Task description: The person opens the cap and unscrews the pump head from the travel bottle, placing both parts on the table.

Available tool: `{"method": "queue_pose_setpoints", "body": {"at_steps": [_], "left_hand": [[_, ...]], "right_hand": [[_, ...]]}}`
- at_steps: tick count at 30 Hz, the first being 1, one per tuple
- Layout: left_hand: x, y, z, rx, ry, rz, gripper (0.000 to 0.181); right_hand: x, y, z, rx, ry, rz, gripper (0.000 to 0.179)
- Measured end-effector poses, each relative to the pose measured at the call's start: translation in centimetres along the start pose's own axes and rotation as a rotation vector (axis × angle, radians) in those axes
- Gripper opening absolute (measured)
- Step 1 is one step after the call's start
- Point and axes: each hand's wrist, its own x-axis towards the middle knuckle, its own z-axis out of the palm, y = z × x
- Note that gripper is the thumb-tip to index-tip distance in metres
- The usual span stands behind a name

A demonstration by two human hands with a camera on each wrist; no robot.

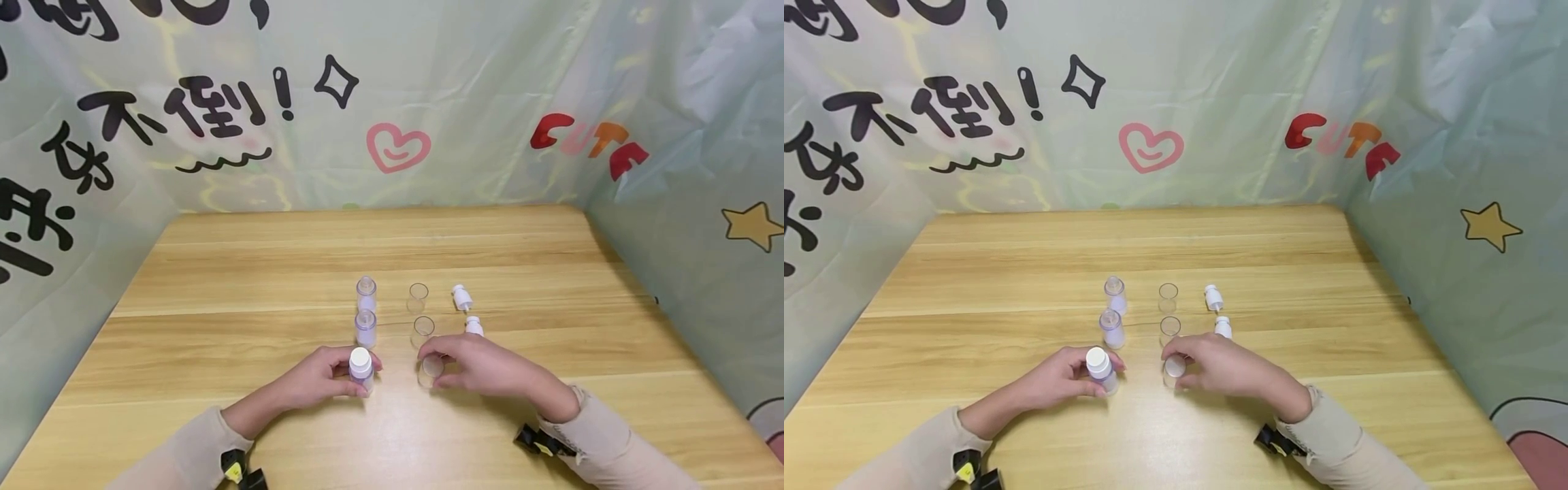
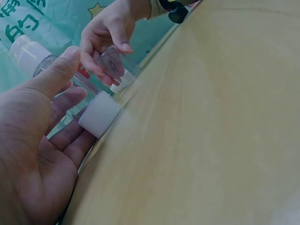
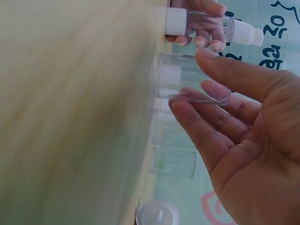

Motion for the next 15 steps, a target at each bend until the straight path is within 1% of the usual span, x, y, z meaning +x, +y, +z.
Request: {"method": "queue_pose_setpoints", "body": {"at_steps": [4,7,12,15], "left_hand": [[-0.03,-0.04,0.02,0.011,0.019,0.003,0.037],[-0.01,-0.05,0.04,0.015,0.032,-0.001,0.037],[0.03,-0.03,0.12,0.01,0.04,-0.006,0.037],[0.05,-0.08,0.13,0.016,0.043,-0.004,0.038]], "right_hand": [[0.08,0.01,0.14,-0.006,-0.008,0.004,0.032],[0.08,-0.15,0.18,-0.011,-0.018,0.017,0.034],[-0.1,-0.46,0.07,-0.068,-0.016,0.028,0.046],[-0.24,-0.77,-0.28,-0.099,0.007,0.033,0.054]]}}
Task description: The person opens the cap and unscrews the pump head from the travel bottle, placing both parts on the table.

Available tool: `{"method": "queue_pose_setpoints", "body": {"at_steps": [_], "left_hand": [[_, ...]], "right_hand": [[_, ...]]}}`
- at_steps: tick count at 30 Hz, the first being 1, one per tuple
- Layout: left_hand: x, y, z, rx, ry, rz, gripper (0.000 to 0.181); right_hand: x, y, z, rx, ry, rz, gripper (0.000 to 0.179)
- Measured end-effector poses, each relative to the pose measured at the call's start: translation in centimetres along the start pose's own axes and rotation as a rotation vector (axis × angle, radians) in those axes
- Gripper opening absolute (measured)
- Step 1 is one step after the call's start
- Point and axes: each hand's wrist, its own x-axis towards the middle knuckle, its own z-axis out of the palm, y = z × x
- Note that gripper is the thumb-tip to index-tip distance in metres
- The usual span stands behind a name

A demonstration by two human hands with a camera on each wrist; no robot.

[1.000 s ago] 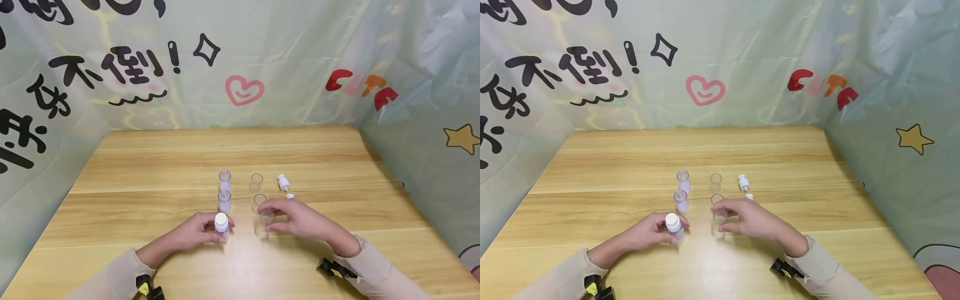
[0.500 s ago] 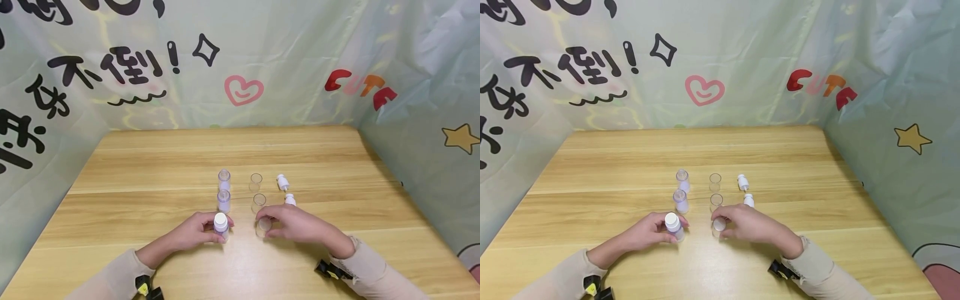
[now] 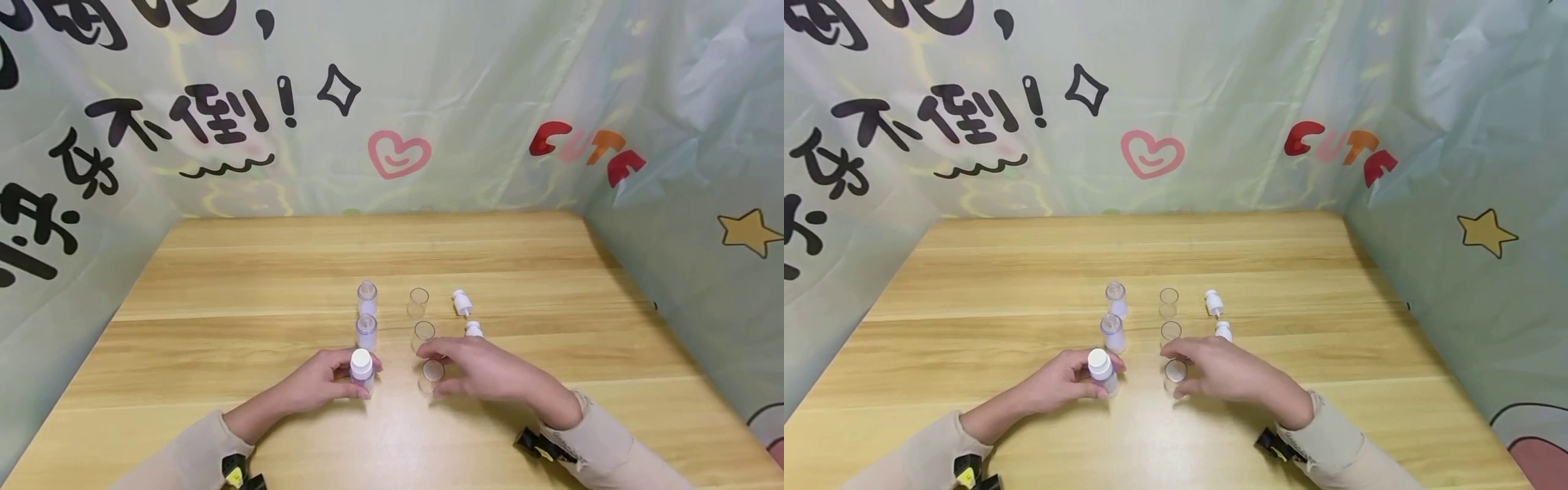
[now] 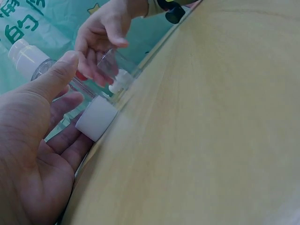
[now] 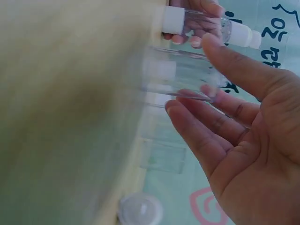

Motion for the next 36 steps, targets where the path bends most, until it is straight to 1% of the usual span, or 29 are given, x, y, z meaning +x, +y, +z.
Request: {"method": "queue_pose_setpoints", "body": {"at_steps": [4,9,12,16,18,22,25,28,32,36], "left_hand": [[0.0,-0.1,0.0,0.013,-0.003,-0.006,0.039],[0.1,-0.3,-0.1,0.027,-0.012,-0.014,0.039],[0.1,-0.4,-0.1,0.025,-0.015,-0.011,0.038],[0.1,-0.4,-0.1,0.007,-0.027,0.004,0.038],[0.1,-0.4,-0.1,0.001,-0.032,0.002,0.038],[0.0,-0.3,-0.1,-0.009,-0.035,-0.009,0.038],[0.0,-0.3,0.0,-0.021,-0.035,0.001,0.036],[0.0,-0.3,0.0,-0.022,-0.033,0.015,0.034],[0.0,-0.3,-0.1,-0.007,-0.028,0.015,0.033],[-0.1,-0.1,-0.2,0.012,-0.019,0.008,0.033]], "right_hand": [[-0.1,-0.7,-0.7,0.018,0.052,-0.003,0.059],[0.4,-1.6,-1.3,0.041,0.136,-0.065,0.062],[1.2,-2.4,-1.3,0.039,0.157,-0.096,0.063],[2.6,-3.4,-1.1,0.048,0.169,-0.113,0.064],[3.2,-3.9,-0.9,0.061,0.177,-0.116,0.065],[4.3,-4.8,-0.5,0.122,0.185,-0.115,0.066],[4.9,-5.3,-0.3,0.175,0.179,-0.124,0.065],[5.4,-5.7,0.1,0.204,0.166,-0.131,0.063],[5.7,-6.0,0.7,0.219,0.142,-0.139,0.059],[6.1,-6.3,1.2,0.218,0.144,-0.171,0.048]]}}
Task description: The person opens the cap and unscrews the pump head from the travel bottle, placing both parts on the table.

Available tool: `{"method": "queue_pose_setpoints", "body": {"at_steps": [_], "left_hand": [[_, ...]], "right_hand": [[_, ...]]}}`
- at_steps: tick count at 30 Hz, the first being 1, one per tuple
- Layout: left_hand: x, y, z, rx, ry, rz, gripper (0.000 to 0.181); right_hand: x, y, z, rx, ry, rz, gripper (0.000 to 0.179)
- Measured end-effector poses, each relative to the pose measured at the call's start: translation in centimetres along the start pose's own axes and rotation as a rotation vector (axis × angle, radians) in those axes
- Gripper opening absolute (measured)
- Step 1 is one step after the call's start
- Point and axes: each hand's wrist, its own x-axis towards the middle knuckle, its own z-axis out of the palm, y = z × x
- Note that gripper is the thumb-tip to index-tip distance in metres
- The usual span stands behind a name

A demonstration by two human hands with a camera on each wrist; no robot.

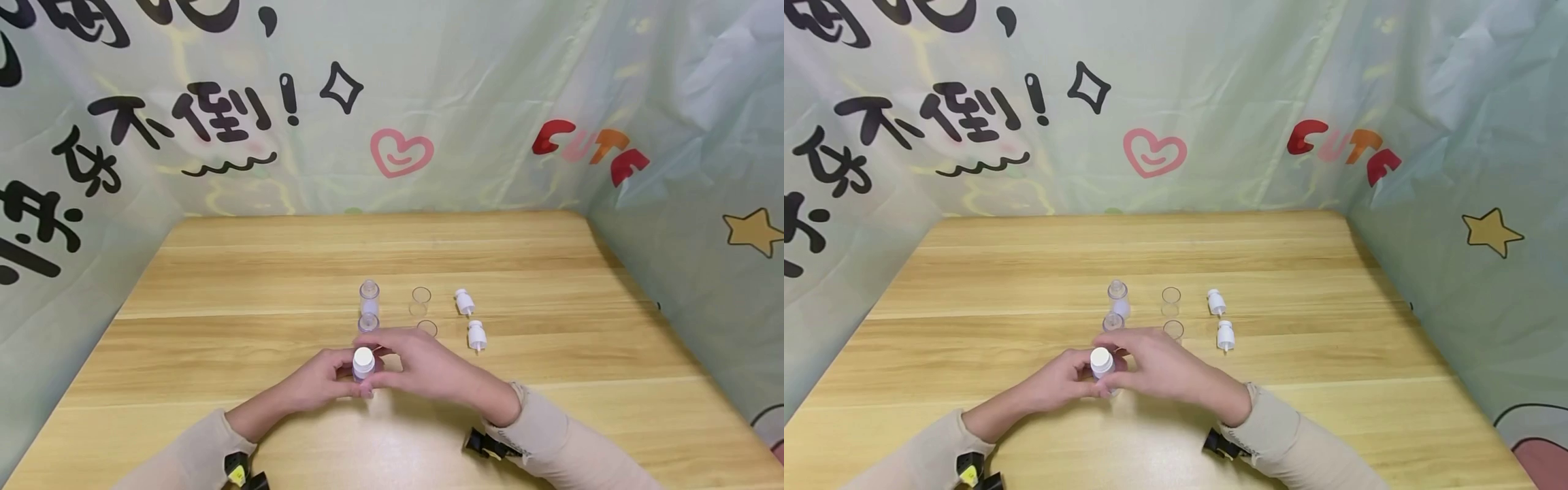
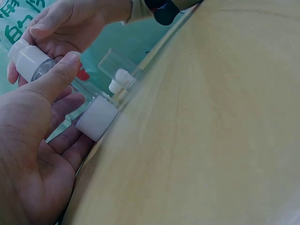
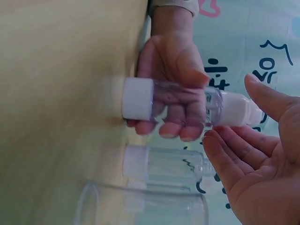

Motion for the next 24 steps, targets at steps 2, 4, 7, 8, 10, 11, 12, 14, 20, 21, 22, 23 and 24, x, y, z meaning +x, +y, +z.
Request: {"method": "queue_pose_setpoints", "body": {"at_steps": [2,4,7,8,10,11,12,14,20,21,22,23,24], "left_hand": [[0.0,0.0,0.0,-0.004,0.001,-0.001,0.035],[0.1,0.0,-0.1,-0.015,0.0,0.005,0.036],[0.2,0.0,0.0,-0.035,-0.007,0.017,0.036],[0.2,0.1,0.0,-0.039,-0.008,0.02,0.036],[0.2,0.1,0.0,-0.042,-0.009,0.022,0.035],[0.2,0.1,0.0,-0.038,-0.006,0.021,0.035],[0.2,0.1,0.0,-0.033,-0.003,0.018,0.036],[0.1,0.1,0.0,-0.031,0.001,0.004,0.037],[0.0,0.1,0.1,-0.017,0.008,0.005,0.037],[0.0,0.1,0.1,-0.012,0.009,0.009,0.037],[0.0,0.1,0.1,-0.011,0.009,0.012,0.037],[0.0,0.0,0.1,-0.008,0.01,0.013,0.037],[0.0,0.0,0.1,-0.006,0.01,0.013,0.037]], "right_hand": [[0.0,0.0,0.3,-0.018,0.016,-0.022,0.041],[0.0,0.1,0.5,-0.035,0.038,-0.034,0.037],[0.0,0.2,0.8,-0.055,0.071,-0.045,0.034],[-0.1,0.2,0.9,-0.056,0.079,-0.045,0.034],[0.0,0.2,1.0,-0.054,0.096,-0.048,0.034],[0.0,0.2,1.0,-0.051,0.102,-0.051,0.034],[0.0,0.2,1.1,-0.049,0.108,-0.055,0.034],[0.1,0.3,1.3,-0.042,0.114,-0.067,0.031],[0.0,0.5,1.4,-0.032,0.108,-0.096,0.026],[0.0,0.6,1.4,-0.029,0.105,-0.095,0.026],[0.0,0.6,1.3,-0.026,0.1,-0.096,0.026],[0.0,0.6,1.3,-0.022,0.096,-0.097,0.027],[-0.1,0.6,1.3,-0.02,0.092,-0.099,0.027]]}}
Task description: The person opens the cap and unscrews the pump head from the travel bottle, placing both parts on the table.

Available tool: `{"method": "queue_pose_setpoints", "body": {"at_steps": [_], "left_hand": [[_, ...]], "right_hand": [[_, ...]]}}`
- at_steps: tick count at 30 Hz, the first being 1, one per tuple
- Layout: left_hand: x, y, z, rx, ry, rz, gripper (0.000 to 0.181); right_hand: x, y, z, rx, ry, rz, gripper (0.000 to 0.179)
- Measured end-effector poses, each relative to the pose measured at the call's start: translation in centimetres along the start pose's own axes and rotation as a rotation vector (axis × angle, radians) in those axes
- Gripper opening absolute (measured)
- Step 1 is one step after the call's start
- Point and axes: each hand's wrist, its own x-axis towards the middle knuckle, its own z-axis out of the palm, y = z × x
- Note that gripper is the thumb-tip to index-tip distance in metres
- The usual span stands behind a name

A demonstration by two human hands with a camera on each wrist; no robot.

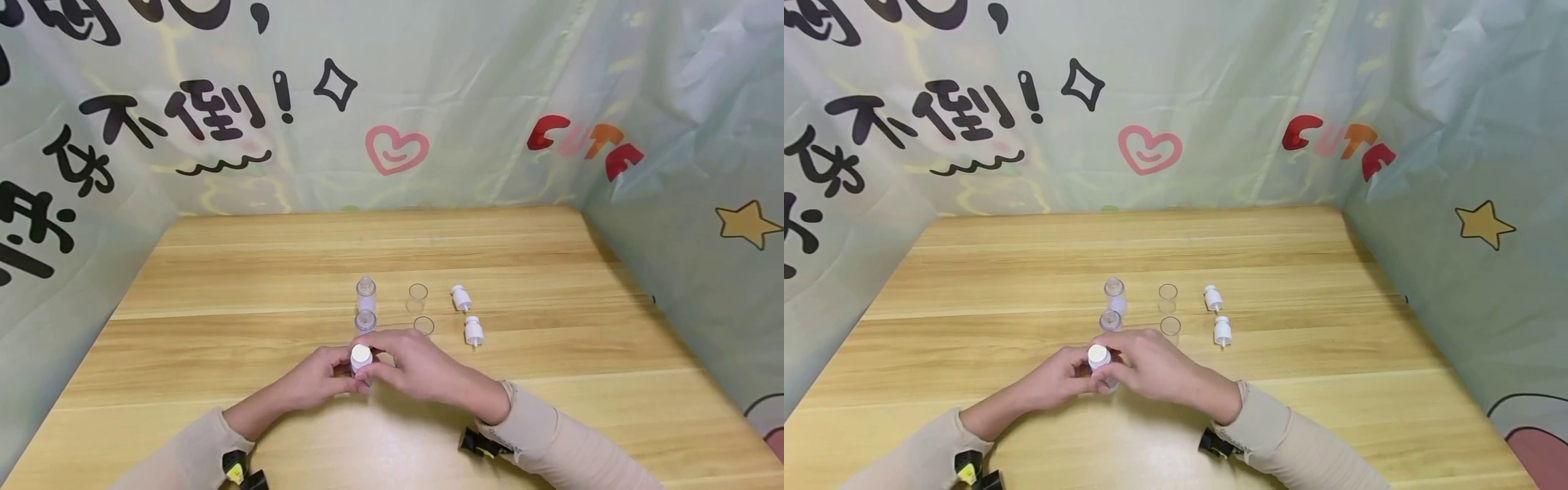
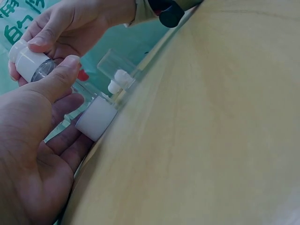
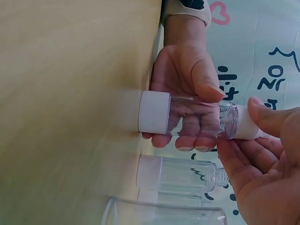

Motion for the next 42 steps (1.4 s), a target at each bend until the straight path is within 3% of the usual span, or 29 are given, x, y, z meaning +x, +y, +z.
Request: {"method": "queue_pose_setpoints", "body": {"at_steps": [7,15,20,25,29,33,38,42], "left_hand": [[0.1,0.0,0.0,0.036,0.007,0.012,0.037],[0.0,-0.1,0.0,0.015,-0.009,0.018,0.036],[-0.1,-0.2,0.0,0.025,-0.012,0.018,0.03],[0.0,0.0,0.1,0.05,0.003,0.002,0.028],[0.1,0.2,0.1,0.05,0.001,-0.008,0.033],[0.1,0.1,0.0,0.068,-0.007,-0.002,0.034],[0.0,0.0,0.0,0.122,-0.008,0.032,0.035],[0.0,-0.1,-0.1,0.123,-0.012,0.045,0.035]], "right_hand": [[0.0,0.0,-0.3,0.005,-0.024,0.008,0.028],[0.0,0.1,-0.5,-0.018,-0.084,0.024,0.029],[0.1,0.4,-1.1,0.031,-0.172,0.062,0.041],[0.2,0.8,-1.6,0.075,-0.186,0.061,0.045],[0.2,1.0,-1.8,0.067,-0.183,0.015,0.037],[0.2,0.7,-1.6,0.056,-0.16,-0.008,0.041],[0.1,0.0,-0.6,-0.043,-0.051,-0.029,0.044],[0.0,-0.3,0.0,-0.105,0.02,-0.002,0.037]]}}
